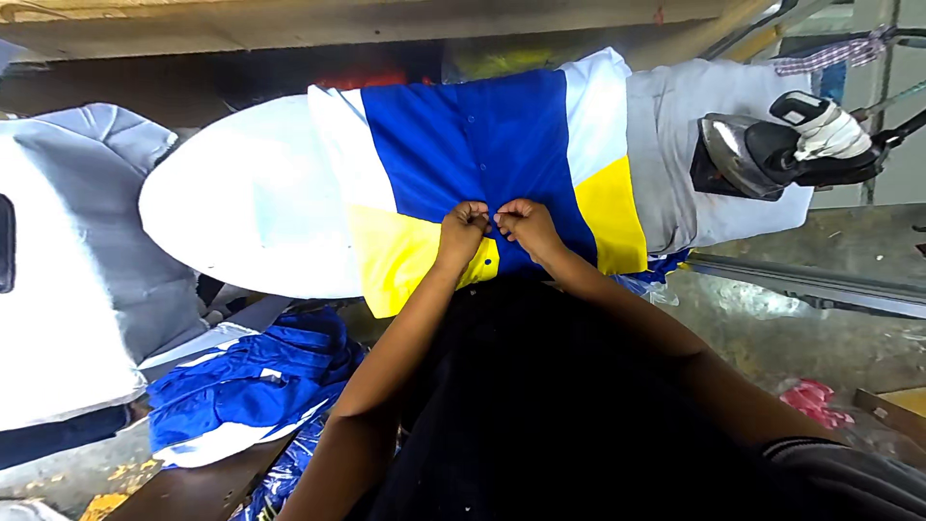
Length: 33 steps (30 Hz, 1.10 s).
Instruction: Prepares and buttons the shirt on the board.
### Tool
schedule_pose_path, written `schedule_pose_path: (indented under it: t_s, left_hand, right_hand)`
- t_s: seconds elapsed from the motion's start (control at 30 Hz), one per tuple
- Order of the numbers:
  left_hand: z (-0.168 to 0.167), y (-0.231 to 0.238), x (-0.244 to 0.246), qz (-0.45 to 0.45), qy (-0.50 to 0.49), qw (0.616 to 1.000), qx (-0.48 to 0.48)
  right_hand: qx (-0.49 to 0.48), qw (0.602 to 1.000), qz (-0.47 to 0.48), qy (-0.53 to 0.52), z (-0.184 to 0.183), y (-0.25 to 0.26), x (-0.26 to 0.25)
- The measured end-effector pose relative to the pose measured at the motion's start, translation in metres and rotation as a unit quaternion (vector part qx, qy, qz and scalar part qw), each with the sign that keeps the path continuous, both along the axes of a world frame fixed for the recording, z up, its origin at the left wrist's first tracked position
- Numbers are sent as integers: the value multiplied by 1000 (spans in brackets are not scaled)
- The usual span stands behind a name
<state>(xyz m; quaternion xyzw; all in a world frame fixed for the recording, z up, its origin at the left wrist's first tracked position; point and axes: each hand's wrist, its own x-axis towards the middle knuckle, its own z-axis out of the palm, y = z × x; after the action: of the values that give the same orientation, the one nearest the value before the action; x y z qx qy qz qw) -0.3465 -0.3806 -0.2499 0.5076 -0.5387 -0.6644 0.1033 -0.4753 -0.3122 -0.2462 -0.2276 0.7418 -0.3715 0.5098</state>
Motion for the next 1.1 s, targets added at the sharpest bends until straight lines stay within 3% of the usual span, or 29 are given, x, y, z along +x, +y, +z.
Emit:
schedule_pose_path:
  t_s: [0.23, 0.67, 0.77, 1.0, 1.1]
  left_hand:
    - [-4, 3, 1, 95, 27, 994, 38]
    - [-4, 7, -3, 217, 79, 961, 152]
    - [-5, 9, -3, 210, 93, 961, 152]
    - [-10, 15, -1, 195, 109, 968, 116]
    - [-11, 15, -1, 188, 110, 970, 107]
  right_hand:
    - [-65, 989, 51, 124, -1, 5, 17]
    - [-143, 979, 42, 140, -17, 13, 19]
    - [-151, 982, 31, 110, -18, 14, 16]
    - [-39, 996, -22, -74, -6, 3, 5]
    - [-12, 995, -36, -98, -4, -1, 3]
